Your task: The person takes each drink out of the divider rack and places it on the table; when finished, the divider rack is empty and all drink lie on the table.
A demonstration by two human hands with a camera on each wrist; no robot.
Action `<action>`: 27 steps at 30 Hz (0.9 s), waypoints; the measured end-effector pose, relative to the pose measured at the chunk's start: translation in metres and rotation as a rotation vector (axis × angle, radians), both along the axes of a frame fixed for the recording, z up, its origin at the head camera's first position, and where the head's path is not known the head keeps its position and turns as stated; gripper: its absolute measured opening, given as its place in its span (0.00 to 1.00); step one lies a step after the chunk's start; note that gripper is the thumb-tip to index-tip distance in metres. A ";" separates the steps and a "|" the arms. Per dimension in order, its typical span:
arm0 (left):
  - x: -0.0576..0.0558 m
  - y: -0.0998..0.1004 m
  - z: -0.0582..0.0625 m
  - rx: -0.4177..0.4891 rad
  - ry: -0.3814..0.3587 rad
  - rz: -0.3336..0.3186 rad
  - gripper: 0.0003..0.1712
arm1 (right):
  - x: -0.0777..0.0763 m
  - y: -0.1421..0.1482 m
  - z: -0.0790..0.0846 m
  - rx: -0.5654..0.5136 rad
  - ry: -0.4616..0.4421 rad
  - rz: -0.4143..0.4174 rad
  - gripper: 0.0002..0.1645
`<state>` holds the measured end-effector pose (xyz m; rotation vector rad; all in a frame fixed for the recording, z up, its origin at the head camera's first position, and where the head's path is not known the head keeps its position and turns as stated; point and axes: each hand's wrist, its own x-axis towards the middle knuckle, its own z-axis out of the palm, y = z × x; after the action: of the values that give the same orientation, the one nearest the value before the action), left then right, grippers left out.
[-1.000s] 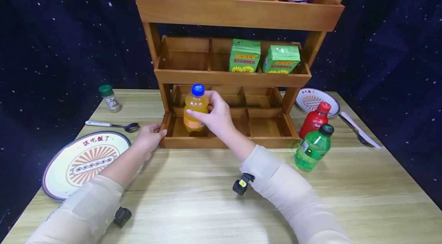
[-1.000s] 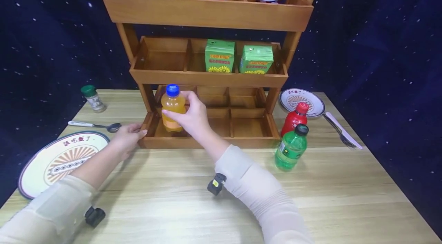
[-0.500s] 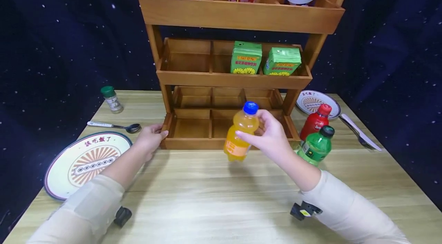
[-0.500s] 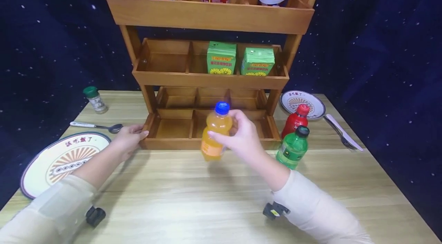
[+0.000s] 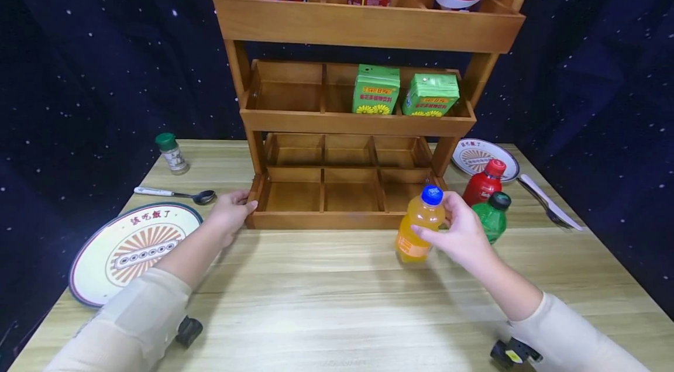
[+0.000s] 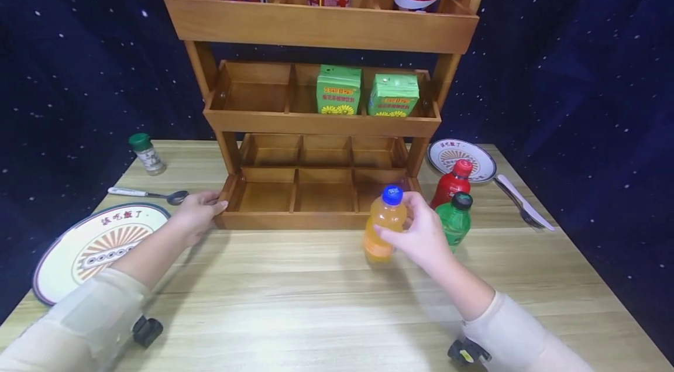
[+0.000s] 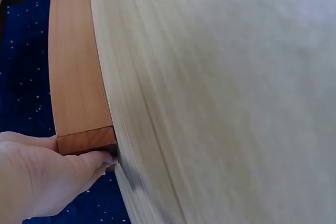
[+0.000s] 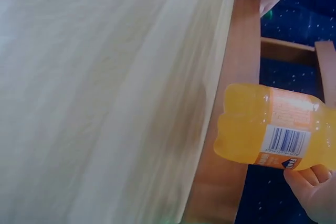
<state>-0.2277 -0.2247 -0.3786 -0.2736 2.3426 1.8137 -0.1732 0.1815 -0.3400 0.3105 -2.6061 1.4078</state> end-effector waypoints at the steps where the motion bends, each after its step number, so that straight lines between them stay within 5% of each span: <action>1: 0.000 0.000 0.000 -0.005 0.002 -0.001 0.31 | 0.001 0.002 -0.001 0.016 -0.007 -0.009 0.37; 15: 0.001 0.001 0.000 0.025 0.010 -0.001 0.32 | -0.001 0.014 -0.011 0.035 0.002 -0.048 0.35; 19: 0.001 0.002 0.000 0.025 0.008 -0.002 0.32 | 0.003 0.012 -0.007 0.095 0.018 -0.076 0.44; 23: 0.001 0.002 -0.001 0.014 0.006 -0.002 0.32 | 0.002 0.010 0.017 0.064 0.141 -0.096 0.50; 27: 0.001 0.001 -0.001 0.002 0.010 -0.002 0.32 | -0.009 0.011 0.066 -0.047 0.253 -0.064 0.45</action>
<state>-0.2267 -0.2241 -0.3792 -0.2633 2.3468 1.8206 -0.1817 0.1921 -0.2737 0.3690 -2.3554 1.3121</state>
